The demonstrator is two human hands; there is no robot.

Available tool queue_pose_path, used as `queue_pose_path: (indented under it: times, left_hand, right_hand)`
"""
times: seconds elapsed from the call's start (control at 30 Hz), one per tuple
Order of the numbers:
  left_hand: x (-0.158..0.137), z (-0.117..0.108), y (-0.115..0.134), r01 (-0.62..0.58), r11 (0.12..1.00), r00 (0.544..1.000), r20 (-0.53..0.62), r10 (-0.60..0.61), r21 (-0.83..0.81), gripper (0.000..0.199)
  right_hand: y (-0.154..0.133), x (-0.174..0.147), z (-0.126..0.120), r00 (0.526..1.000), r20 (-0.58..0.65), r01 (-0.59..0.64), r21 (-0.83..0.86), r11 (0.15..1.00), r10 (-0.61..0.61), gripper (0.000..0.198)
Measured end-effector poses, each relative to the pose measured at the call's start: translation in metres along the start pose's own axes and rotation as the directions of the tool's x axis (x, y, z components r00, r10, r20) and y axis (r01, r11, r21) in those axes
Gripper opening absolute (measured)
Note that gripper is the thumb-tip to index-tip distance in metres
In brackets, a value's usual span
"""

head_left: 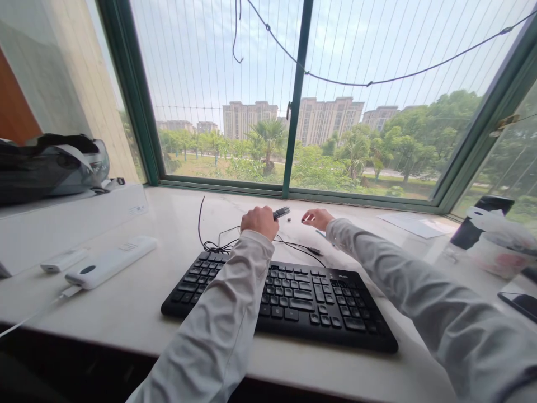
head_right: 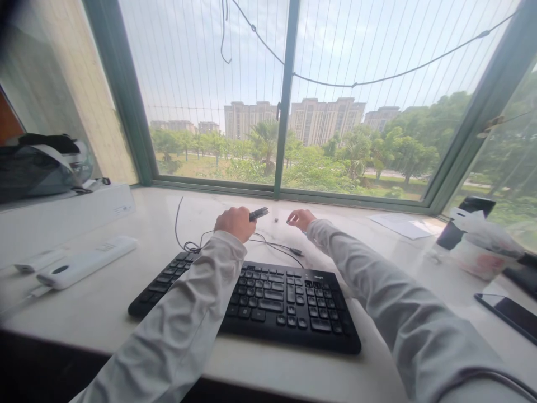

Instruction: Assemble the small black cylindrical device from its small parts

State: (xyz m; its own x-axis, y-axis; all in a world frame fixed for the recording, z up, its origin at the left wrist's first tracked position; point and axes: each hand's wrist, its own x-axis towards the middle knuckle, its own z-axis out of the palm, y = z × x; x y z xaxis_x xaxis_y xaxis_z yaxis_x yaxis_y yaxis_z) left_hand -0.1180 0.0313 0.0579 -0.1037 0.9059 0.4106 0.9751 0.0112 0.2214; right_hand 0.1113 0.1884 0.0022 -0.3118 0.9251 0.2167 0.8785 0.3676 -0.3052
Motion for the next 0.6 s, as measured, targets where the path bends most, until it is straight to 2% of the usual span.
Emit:
queue_pose_path:
  times: [0.13,0.27,0.6]
  left_hand:
    - [0.0,0.001,0.001,-0.009,1.0,1.0,-0.006,0.009,-0.005,0.031]
    - [0.001,0.001,0.001,-0.003,1.0,1.0,-0.014,0.003,-0.016,0.03]
    - [0.001,0.001,0.001,0.007,0.999,1.0,-0.002,-0.007,-0.05,0.031]
  right_hand:
    - [0.001,0.037,0.027,0.998,-0.028,-0.055,-0.04,0.998,0.054,0.024]
    - [0.005,0.056,0.044,0.995,-0.038,-0.097,-0.054,0.994,0.095,0.021]
    - [0.009,0.066,0.048,0.996,-0.02,-0.093,-0.053,0.994,0.092,0.023]
